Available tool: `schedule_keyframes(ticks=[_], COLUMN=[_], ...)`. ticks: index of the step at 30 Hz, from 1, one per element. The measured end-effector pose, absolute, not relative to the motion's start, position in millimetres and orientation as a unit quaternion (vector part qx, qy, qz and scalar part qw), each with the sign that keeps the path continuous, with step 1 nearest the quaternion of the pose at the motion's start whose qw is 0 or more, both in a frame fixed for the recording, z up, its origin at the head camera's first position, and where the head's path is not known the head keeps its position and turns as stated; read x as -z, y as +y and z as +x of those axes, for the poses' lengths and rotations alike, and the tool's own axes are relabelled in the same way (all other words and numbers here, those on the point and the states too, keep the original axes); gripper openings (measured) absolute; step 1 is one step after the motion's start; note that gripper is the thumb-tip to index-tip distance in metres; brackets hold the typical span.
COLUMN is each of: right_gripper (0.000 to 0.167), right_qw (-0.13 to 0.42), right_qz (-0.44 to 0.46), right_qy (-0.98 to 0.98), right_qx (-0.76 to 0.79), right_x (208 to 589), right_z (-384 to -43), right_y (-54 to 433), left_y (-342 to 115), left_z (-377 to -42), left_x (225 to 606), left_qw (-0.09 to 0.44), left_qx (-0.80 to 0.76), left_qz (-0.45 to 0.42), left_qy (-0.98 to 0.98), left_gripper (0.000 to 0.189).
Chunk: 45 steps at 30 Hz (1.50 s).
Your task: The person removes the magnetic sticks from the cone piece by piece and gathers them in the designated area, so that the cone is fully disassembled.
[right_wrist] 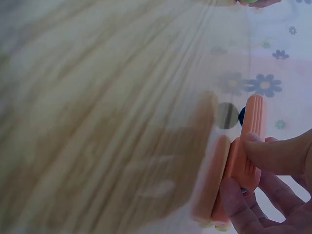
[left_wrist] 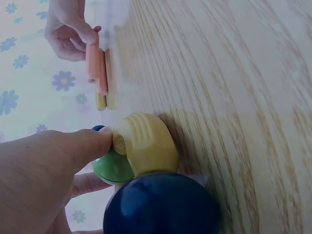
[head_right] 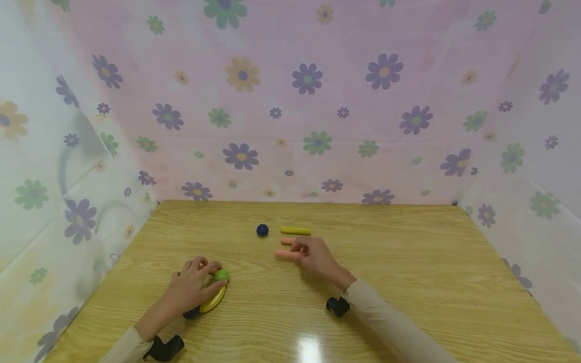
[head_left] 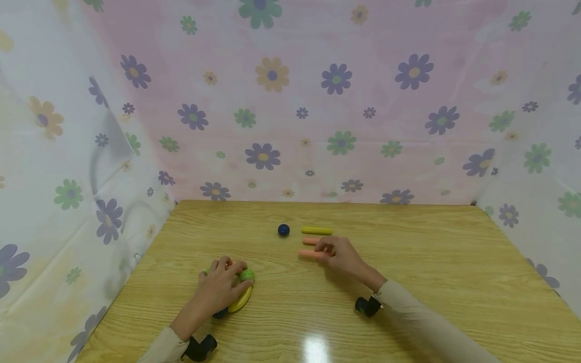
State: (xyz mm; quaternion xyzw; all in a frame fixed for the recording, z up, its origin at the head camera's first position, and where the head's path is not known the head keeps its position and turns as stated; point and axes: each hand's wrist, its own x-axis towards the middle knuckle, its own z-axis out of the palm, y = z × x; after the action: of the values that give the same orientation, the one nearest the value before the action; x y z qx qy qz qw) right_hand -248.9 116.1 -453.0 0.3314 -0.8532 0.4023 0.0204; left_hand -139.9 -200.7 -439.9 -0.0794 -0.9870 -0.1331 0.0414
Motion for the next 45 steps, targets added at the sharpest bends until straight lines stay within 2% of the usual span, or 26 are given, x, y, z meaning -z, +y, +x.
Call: schedule_keyframes(ticks=[20,24,32,39,45], right_gripper=[0.020,0.019,0.020,0.016,0.011], right_qw=[0.009,0.013,0.023,0.023,0.039], right_qz=[0.319,0.314,0.316,0.322,0.318], right_qy=[-0.872,-0.876,-0.879,-0.874,-0.876], right_qx=[-0.372,-0.366,-0.355,-0.364,-0.361], right_x=[460.4,461.6,459.0,456.3,449.5], right_z=[-255.4,-256.3,-255.3,-254.3,-251.1], right_y=[118.3,118.8,120.6,122.4,121.3], left_y=[-203.6,-206.9,-212.5,-217.7,-218.6], left_z=[-136.2,-135.4,-134.3,-135.1,-136.2], left_x=[436.2,434.2,425.0,418.7,418.2], left_qw=[0.024,0.018,-0.017,-0.048,-0.055], left_qx=[0.154,0.150,0.155,0.162,0.159], left_qz=[-0.078,-0.095,-0.119,-0.128,-0.123], left_qy=[-0.985,-0.984,-0.981,-0.977,-0.978], left_gripper=[0.030,0.035,0.058,0.062,0.063])
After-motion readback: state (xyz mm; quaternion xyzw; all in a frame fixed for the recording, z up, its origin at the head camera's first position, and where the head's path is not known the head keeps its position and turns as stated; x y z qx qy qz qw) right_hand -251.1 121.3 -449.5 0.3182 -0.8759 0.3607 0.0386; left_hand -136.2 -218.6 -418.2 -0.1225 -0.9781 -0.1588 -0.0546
